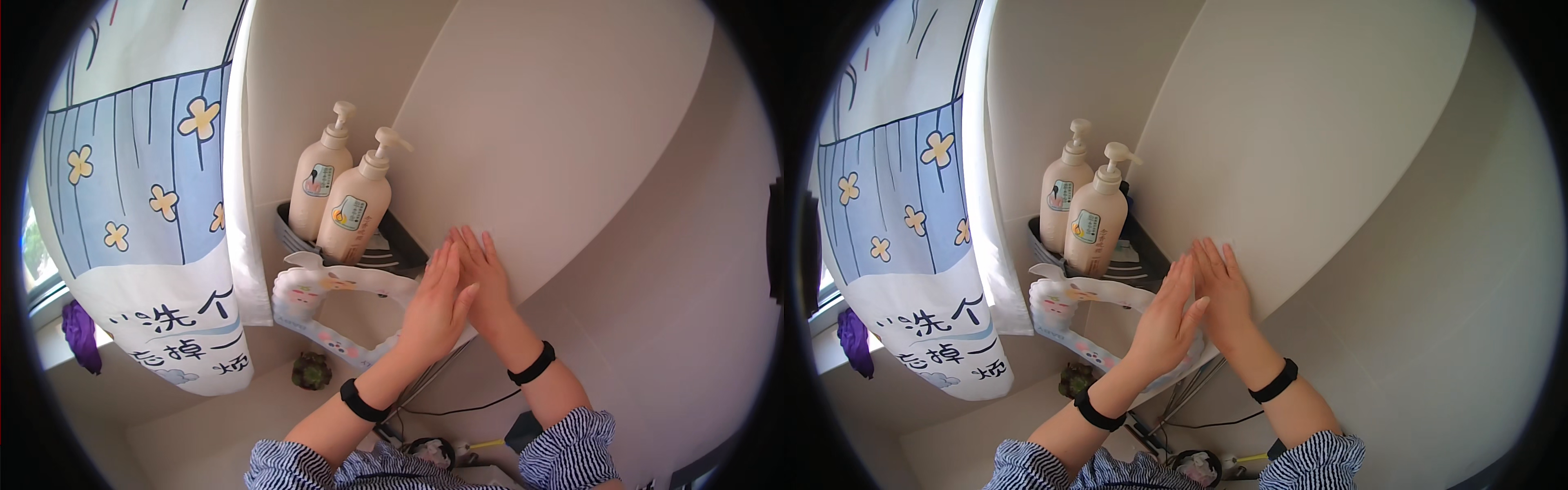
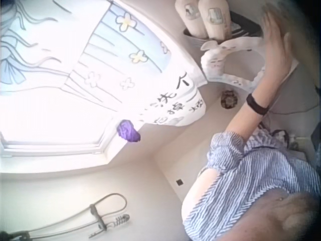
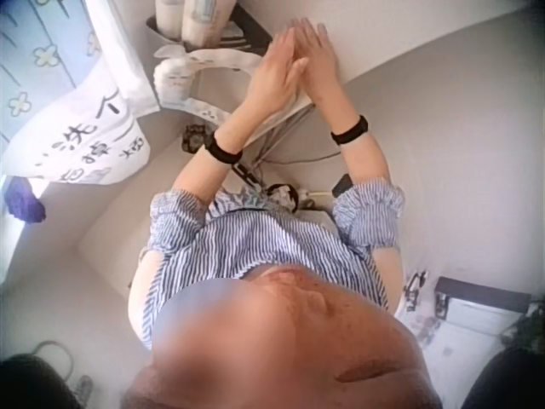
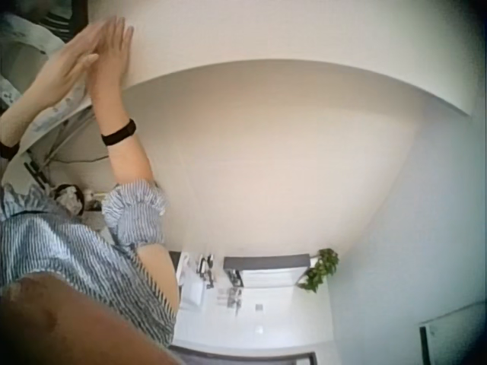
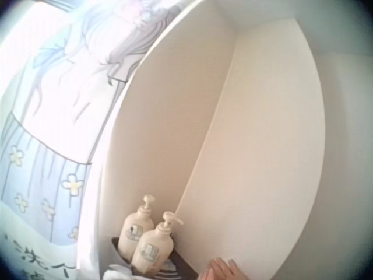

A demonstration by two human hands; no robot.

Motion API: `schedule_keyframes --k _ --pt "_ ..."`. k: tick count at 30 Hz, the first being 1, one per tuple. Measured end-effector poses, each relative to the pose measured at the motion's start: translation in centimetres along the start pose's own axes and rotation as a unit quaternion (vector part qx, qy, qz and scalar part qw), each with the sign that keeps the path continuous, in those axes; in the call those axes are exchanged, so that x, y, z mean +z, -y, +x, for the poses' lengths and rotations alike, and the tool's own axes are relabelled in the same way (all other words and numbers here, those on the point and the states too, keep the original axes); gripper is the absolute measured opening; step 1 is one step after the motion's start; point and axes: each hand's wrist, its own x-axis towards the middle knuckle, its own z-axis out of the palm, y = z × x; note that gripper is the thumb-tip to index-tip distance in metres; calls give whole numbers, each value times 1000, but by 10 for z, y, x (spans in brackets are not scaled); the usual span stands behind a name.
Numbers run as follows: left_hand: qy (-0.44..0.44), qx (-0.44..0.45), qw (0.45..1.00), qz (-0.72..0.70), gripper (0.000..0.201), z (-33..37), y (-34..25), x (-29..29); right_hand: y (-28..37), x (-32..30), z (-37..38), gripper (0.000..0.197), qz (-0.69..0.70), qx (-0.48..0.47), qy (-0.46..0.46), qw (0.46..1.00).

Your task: Cleaning bathroom soap bottles and a corner shelf using wipes.

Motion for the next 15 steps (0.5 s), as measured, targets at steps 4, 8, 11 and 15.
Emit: schedule_keyframes --k 4,8,11,15 --pt "17 -5 1000 14 63 -3 -1 -3 -16 -27 6 57 -48 50 -52 996" --pt "29 1 1000 12 62 -5 -4 -1 -29 -50 22 59 -78 117 -136 981" --pt "33 13 999 18 62 -9 -3 3 -22 -47 13 59 -79 92 -76 990" --pt "45 12 999 21 61 -13 3 8 -12 -19 -14 59 -3 33 -31 999"
